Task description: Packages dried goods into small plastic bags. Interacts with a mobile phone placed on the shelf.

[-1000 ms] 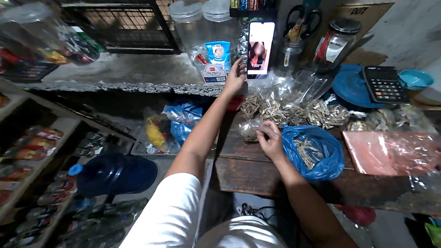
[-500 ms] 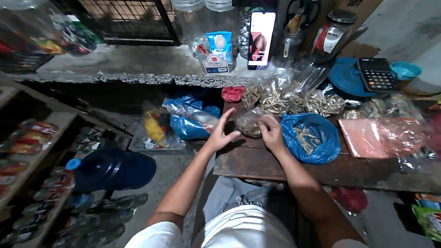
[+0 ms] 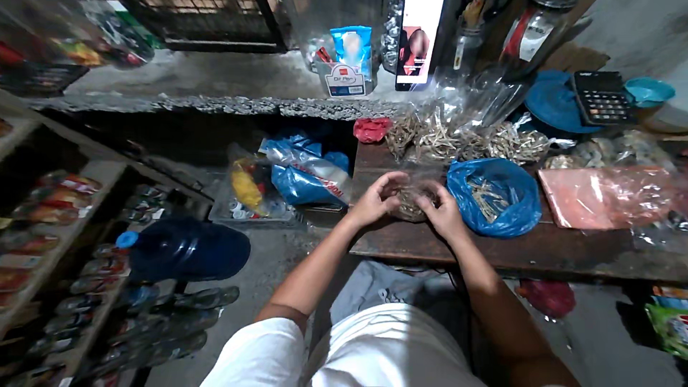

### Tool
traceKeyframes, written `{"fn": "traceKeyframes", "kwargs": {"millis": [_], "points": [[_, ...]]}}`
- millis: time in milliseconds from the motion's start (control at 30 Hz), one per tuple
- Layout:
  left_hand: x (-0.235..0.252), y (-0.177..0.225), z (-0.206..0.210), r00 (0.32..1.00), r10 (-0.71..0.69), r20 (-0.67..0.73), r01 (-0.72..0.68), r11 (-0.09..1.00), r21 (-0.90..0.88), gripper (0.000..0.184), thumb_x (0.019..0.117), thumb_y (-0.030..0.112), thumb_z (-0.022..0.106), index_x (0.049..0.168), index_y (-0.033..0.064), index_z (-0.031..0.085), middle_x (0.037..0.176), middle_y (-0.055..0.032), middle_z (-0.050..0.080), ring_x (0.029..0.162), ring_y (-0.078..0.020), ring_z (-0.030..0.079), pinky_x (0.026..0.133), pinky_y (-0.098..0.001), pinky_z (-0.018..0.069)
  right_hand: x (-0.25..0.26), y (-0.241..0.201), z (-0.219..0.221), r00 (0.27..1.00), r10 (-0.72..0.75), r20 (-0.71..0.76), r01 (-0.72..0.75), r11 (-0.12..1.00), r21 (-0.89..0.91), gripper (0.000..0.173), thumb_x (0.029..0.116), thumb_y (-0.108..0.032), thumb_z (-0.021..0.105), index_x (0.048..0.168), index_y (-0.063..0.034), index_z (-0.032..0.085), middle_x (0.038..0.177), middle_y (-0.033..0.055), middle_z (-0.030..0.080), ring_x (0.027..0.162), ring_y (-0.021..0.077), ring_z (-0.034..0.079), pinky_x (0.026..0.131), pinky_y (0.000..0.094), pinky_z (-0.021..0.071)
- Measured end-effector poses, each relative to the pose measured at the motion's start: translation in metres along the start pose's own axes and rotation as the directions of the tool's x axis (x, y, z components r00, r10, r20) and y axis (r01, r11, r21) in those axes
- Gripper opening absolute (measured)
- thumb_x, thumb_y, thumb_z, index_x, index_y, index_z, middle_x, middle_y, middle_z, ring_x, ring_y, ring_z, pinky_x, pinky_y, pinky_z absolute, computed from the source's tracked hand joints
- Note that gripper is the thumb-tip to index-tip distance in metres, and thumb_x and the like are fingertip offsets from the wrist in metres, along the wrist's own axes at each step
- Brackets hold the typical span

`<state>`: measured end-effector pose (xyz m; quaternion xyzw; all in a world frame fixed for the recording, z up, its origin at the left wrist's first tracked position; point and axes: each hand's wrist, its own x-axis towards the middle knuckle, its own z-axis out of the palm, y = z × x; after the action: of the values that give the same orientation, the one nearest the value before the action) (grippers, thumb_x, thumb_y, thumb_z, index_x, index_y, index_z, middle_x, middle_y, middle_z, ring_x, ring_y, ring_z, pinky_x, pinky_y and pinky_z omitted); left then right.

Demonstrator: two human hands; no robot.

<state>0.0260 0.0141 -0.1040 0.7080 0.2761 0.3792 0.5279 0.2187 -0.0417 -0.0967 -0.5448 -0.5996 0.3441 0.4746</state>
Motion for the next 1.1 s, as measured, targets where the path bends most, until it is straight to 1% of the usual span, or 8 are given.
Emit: {"fn": "traceKeyframes", "kwargs": {"millis": [133,300,433,533,667,800,967,1100], "points": [[-0.001,0.015,0.008,0.997,-0.079,0.006,0.078,0.992,0.102,0.064,0.0888,0.008,0.074,0.145,-0.0015,0.046,0.138,-0.0165,0.056,0.115,-0.0141,0.062,0.098,-0.0309,0.0519,0.001,-0.004,0.003,0.991,-0.106,-0.086,0.106,0.994,-0.006,0.018,0.0987,-0.003,0.060,0.107,0.0114,0.069,0.107,0.0180,0.069,0.097,0.0105,0.065,0.090,0.0264,0.0524],[0.003,0.002,0.008,0.989,0.119,-0.087,-0.113,0.991,0.067,0.017,0.0952,0.004,0.062,0.107,-0.0070,0.065,0.119,-0.0135,0.066,0.110,-0.0101,0.063,0.098,-0.0281,0.0512,-0.002,-0.008,0.005,0.971,-0.219,-0.096,0.221,0.975,0.004,0.015,0.0972,-0.002,0.062,0.102,0.0103,0.070,0.101,0.0129,0.070,0.091,0.0038,0.065,0.085,0.0205,0.0531],[-0.001,0.009,0.001,0.963,0.178,-0.201,-0.179,0.984,0.012,0.011,0.0969,0.008,0.059,0.096,-0.0023,0.064,0.118,-0.0063,0.068,0.110,-0.0037,0.063,0.096,-0.0250,0.0516,-0.005,-0.012,-0.002,0.968,-0.207,-0.143,0.207,0.978,-0.020,0.020,0.0994,-0.003,0.056,0.102,0.0118,0.069,0.105,0.0162,0.071,0.095,0.0068,0.065,0.088,0.0222,0.0526],[-0.004,0.011,-0.003,0.944,0.254,-0.211,-0.244,0.967,0.074,0.020,0.0993,0.013,0.058,0.094,-0.0044,0.066,0.117,-0.0080,0.067,0.110,-0.0041,0.061,0.097,-0.0240,0.0507,-0.006,-0.012,-0.007,0.971,-0.210,-0.114,0.208,0.978,-0.035,0.028,0.1029,-0.008,0.051,0.097,0.0117,0.069,0.111,0.0178,0.069,0.102,0.0105,0.065,0.091,0.0238,0.0528],[-0.005,0.014,-0.005,0.916,0.345,-0.207,-0.321,0.937,0.140,0.021,0.0995,0.014,0.060,0.095,-0.0058,0.066,0.115,-0.0115,0.068,0.111,-0.0077,0.062,0.099,-0.0258,0.0504,-0.004,-0.019,-0.008,0.969,-0.248,-0.012,0.247,0.968,-0.032,0.023,0.0942,-0.009,0.065,0.107,0.0100,0.069,0.120,0.0205,0.066,0.110,0.0182,0.064,0.094,0.0309,0.0531],[-0.008,0.022,-0.009,0.877,0.382,-0.293,-0.360,0.924,0.127,0.010,0.0982,0.010,0.063,0.096,0.0006,0.065,0.112,-0.0018,0.068,0.109,-0.0032,0.063,0.096,-0.0233,0.0522,0.005,-0.024,-0.012,0.939,-0.333,-0.086,0.330,0.943,-0.049,0.023,0.0981,-0.010,0.060,0.100,0.0105,0.069,0.115,0.0184,0.066,0.105,0.0109,0.064,0.090,0.0226,0.0527],[-0.011,0.018,0.000,0.876,0.401,-0.268,-0.385,0.916,0.112,0.006,0.0923,0.003,0.067,0.091,-0.0016,0.070,0.108,-0.0038,0.068,0.107,-0.0042,0.062,0.096,-0.0221,0.0521,0.008,-0.035,0.001,0.962,-0.233,0.141,0.234,0.972,0.008,0.060,0.0842,-0.021,0.079,0.134,0.0057,0.059,0.129,0.0194,0.062,0.114,0.0195,0.063,0.096,0.0346,0.0545],[-0.016,0.009,0.001,0.889,0.388,-0.243,-0.365,0.921,0.134,0.009,0.0923,0.002,0.066,0.096,-0.0043,0.072,0.110,-0.0058,0.066,0.106,-0.0032,0.062,0.094,-0.0192,0.0520,0.006,-0.042,0.019,0.955,-0.261,0.143,0.272,0.961,-0.057,0.033,0.0924,-0.016,0.071,0.120,0.0025,0.071,0.126,0.0175,0.064,0.112,0.0200,0.064,0.096,0.0345,0.0537]]}}
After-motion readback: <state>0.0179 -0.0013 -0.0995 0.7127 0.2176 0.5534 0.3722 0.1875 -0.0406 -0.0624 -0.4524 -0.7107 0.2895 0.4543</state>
